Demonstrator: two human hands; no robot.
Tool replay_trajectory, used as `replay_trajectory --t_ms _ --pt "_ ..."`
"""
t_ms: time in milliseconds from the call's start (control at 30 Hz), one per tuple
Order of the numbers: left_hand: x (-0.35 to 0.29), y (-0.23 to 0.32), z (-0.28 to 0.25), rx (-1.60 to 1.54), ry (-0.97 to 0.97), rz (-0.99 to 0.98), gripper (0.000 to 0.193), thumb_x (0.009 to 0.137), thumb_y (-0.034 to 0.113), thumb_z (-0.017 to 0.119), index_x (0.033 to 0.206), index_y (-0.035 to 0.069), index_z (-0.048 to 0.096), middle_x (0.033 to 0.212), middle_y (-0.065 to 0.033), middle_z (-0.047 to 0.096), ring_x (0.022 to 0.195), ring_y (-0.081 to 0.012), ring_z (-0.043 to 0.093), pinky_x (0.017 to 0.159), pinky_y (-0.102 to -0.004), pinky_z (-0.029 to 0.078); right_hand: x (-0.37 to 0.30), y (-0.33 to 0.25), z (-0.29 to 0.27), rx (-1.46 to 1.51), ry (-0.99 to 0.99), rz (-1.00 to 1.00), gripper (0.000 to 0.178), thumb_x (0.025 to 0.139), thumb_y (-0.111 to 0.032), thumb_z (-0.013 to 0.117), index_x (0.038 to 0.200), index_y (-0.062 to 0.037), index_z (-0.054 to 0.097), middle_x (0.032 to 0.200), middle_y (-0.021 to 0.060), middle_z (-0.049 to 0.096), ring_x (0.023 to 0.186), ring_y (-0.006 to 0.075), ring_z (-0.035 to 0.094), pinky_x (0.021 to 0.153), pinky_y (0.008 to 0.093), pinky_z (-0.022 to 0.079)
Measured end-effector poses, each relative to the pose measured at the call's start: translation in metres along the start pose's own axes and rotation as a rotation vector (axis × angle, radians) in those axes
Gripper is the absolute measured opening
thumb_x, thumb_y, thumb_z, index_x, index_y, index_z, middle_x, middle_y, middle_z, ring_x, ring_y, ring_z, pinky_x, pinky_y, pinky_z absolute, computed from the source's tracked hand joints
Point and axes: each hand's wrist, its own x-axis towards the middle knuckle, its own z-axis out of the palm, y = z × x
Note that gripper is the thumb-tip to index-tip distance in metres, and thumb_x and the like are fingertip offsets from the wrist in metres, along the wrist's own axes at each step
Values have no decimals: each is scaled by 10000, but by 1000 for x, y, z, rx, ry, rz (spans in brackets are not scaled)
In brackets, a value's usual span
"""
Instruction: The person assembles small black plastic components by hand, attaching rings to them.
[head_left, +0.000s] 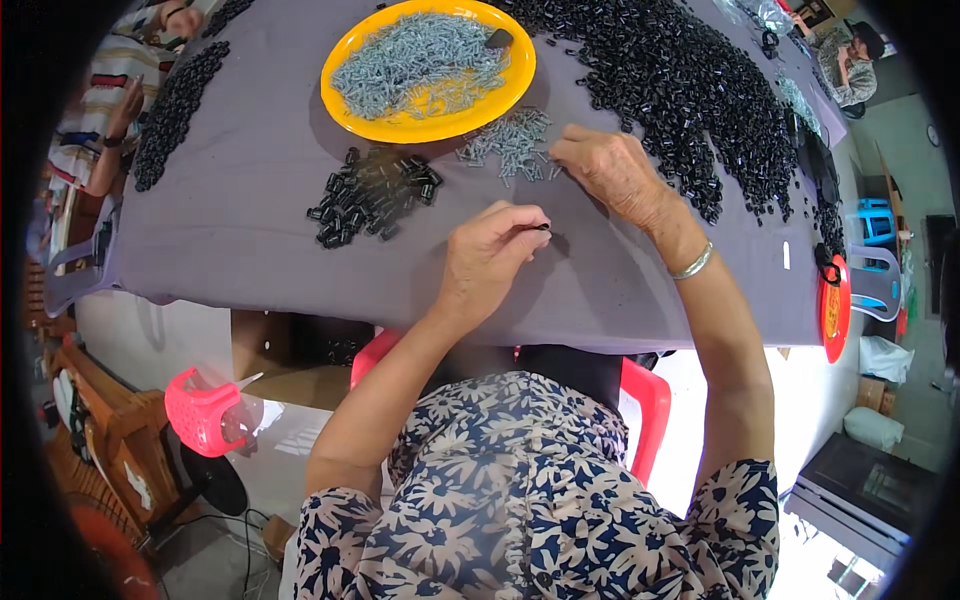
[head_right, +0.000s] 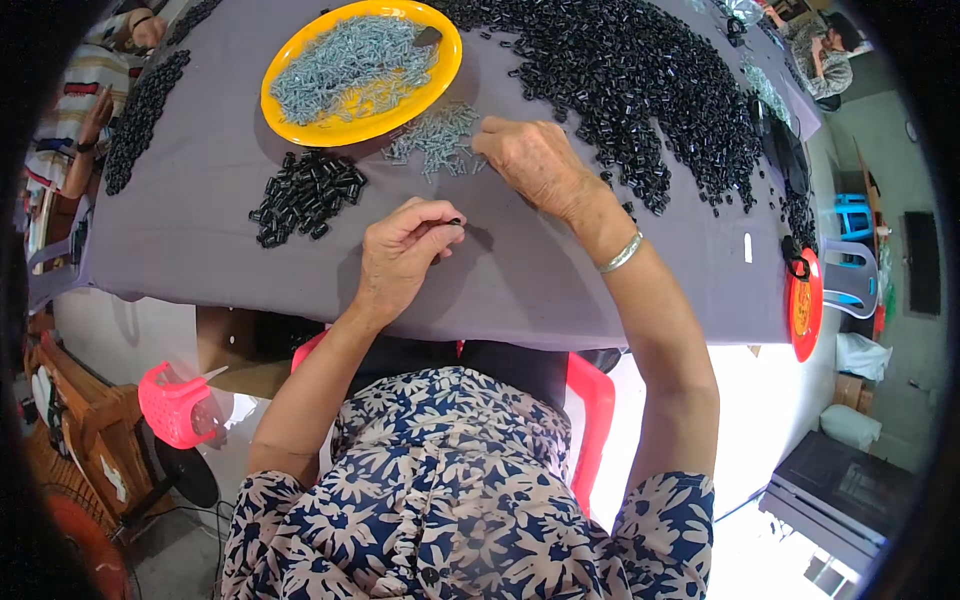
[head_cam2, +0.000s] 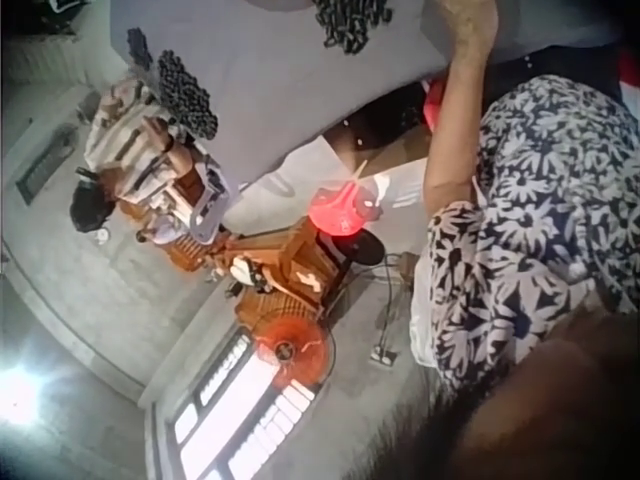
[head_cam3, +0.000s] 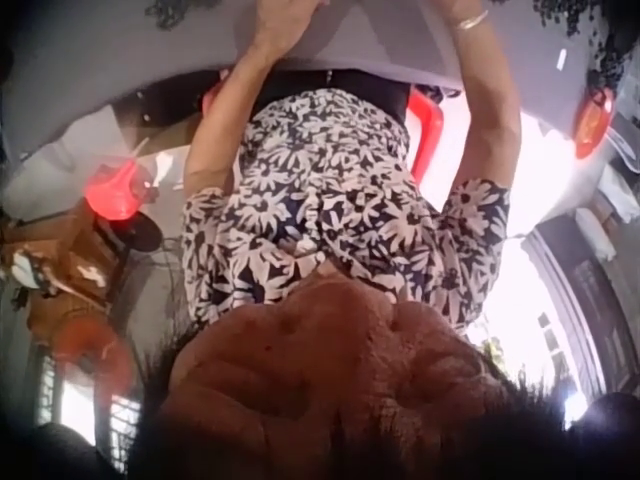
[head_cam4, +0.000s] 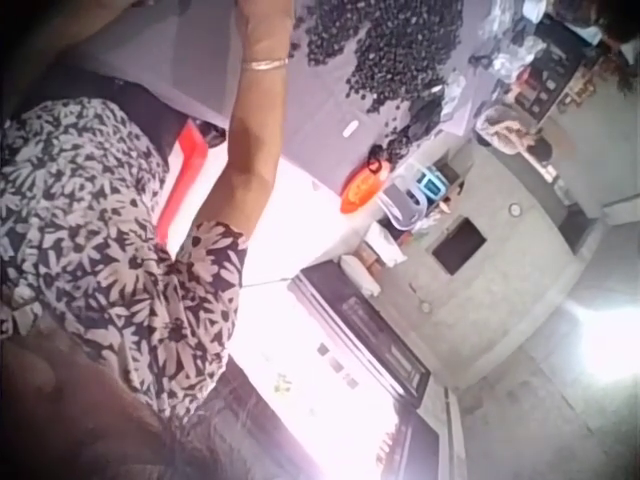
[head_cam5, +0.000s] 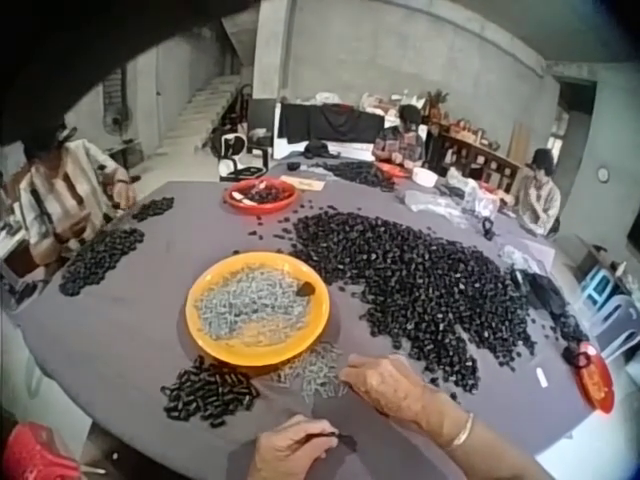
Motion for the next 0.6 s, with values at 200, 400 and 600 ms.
replay_trajectory --t_ms 200,400,600 --pt "0 0 2 -7 17 -2 122 912 -35 646 1021 -2 692 983 -45 638 809 -89 635 670 -216 519 6 1 0 -77 -24 -58 47 836 -62 635 881 -57 624 853 84 608 788 324 670 666 431 557" --pt "2 -1 3 -10 39 11 125 900 -37 659 1017 -7 691 962 -41 632 780 -85 619 660 -216 514 6 9 9 -5 28 -28 76 812 -41 635 888 -40 624 875 99 638 799 355 662 700 435 553" --pt "2 8 3 -40 59 -32 118 892 -12 667 1008 -13 685 921 -51 634 757 -99 626 648 -233 527 -11 -23 -1 411 171 178 48 844 14 603 882 -3 627 749 68 632 620 129 588 581 271 509"
